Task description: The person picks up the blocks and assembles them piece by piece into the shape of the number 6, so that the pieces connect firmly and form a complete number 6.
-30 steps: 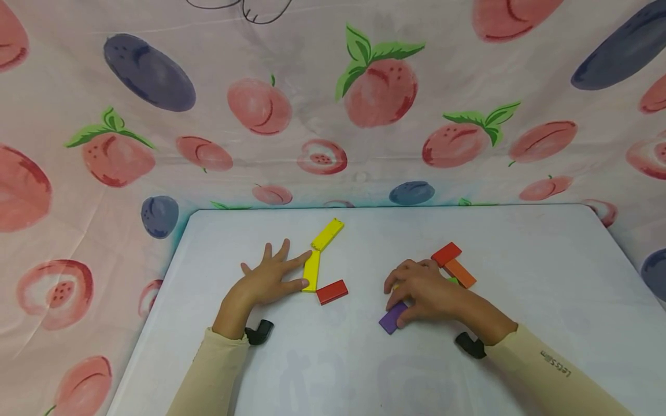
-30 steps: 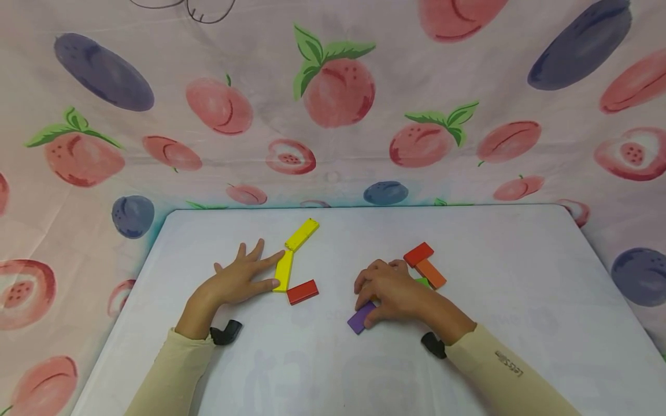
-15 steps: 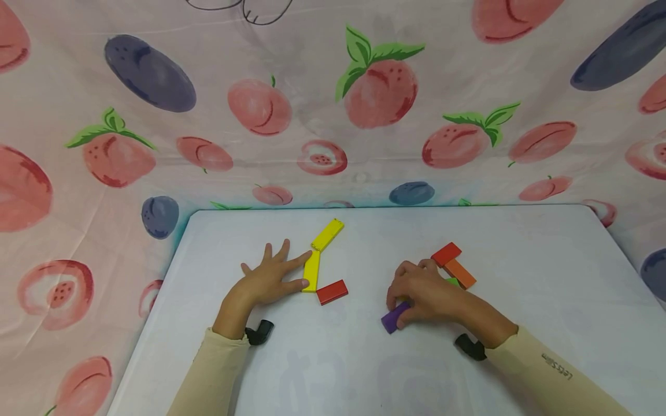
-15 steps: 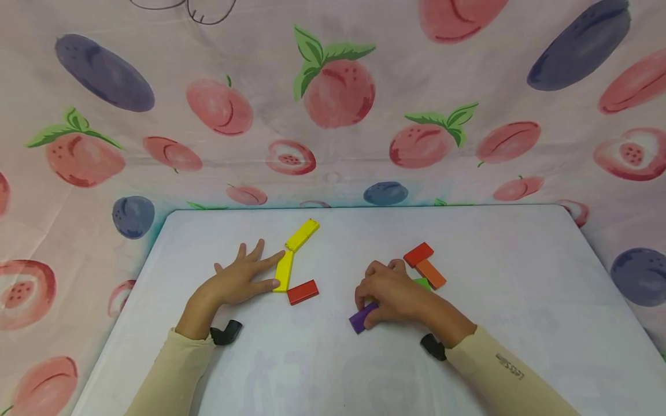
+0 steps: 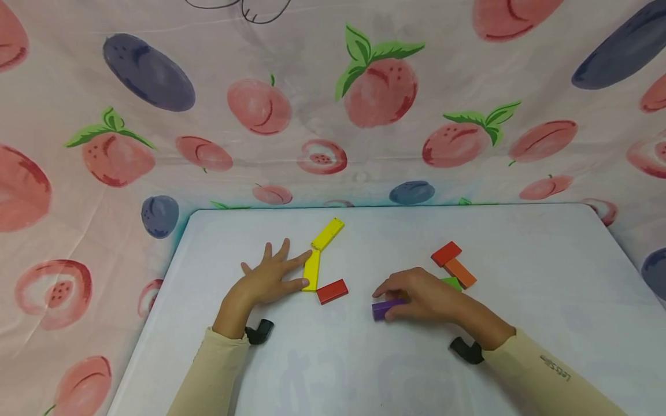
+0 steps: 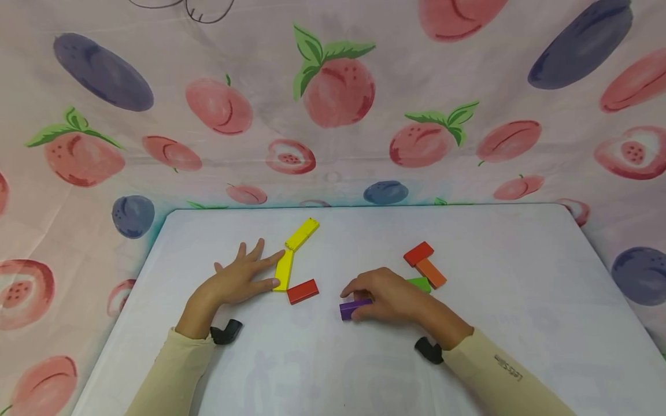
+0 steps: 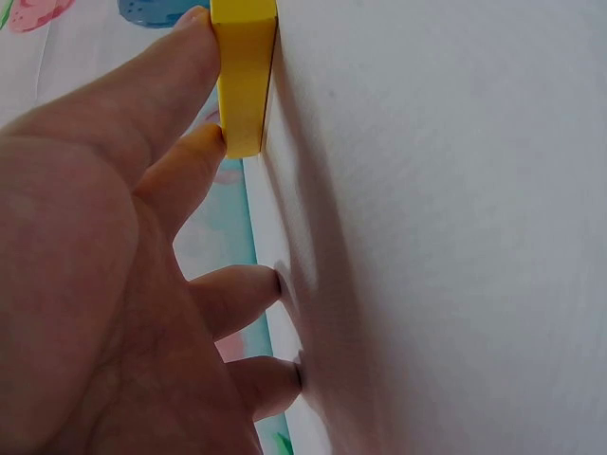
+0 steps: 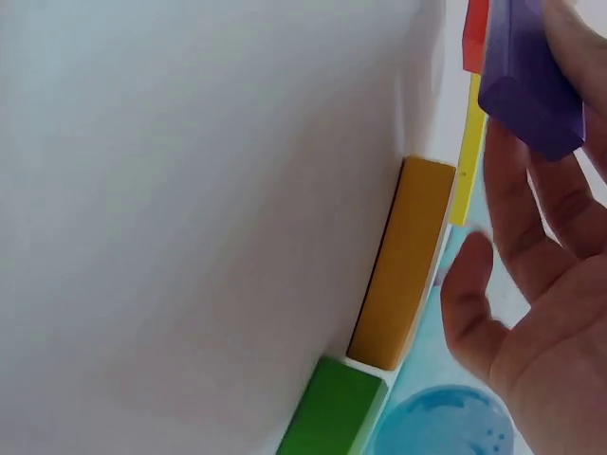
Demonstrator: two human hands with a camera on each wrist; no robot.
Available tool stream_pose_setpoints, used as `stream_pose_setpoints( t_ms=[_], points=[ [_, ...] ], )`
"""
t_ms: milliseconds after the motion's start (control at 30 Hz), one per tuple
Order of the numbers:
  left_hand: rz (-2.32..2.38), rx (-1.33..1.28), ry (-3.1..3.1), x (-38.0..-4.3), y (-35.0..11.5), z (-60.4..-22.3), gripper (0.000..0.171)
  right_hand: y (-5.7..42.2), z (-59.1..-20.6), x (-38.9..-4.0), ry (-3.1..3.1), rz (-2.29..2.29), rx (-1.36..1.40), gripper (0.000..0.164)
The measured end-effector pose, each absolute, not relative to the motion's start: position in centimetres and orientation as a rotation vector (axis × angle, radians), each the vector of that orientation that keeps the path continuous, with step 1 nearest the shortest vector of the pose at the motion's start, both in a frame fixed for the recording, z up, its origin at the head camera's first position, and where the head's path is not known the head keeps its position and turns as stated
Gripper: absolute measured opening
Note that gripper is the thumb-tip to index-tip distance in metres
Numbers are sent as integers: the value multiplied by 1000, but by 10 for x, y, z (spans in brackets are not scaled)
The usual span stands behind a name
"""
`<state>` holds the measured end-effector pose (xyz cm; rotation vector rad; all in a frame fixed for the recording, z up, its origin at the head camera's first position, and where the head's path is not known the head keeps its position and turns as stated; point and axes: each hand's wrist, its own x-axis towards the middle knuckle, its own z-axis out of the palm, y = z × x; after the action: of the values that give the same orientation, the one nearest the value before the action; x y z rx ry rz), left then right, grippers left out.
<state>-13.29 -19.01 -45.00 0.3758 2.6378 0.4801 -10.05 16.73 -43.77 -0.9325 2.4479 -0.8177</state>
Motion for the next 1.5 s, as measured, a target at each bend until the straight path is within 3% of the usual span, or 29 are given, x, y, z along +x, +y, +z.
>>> stream_pose_setpoints(
  t_ms=[467, 1500],
  points=[
    [468, 378, 2628, -134, -192, -451, 71, 157, -438, -100, 2479, -983, -802, 45],
    [457, 365, 2633, -134, -191, -453, 72, 124, -441, -112, 2508, -943, -686, 30]
  ],
)
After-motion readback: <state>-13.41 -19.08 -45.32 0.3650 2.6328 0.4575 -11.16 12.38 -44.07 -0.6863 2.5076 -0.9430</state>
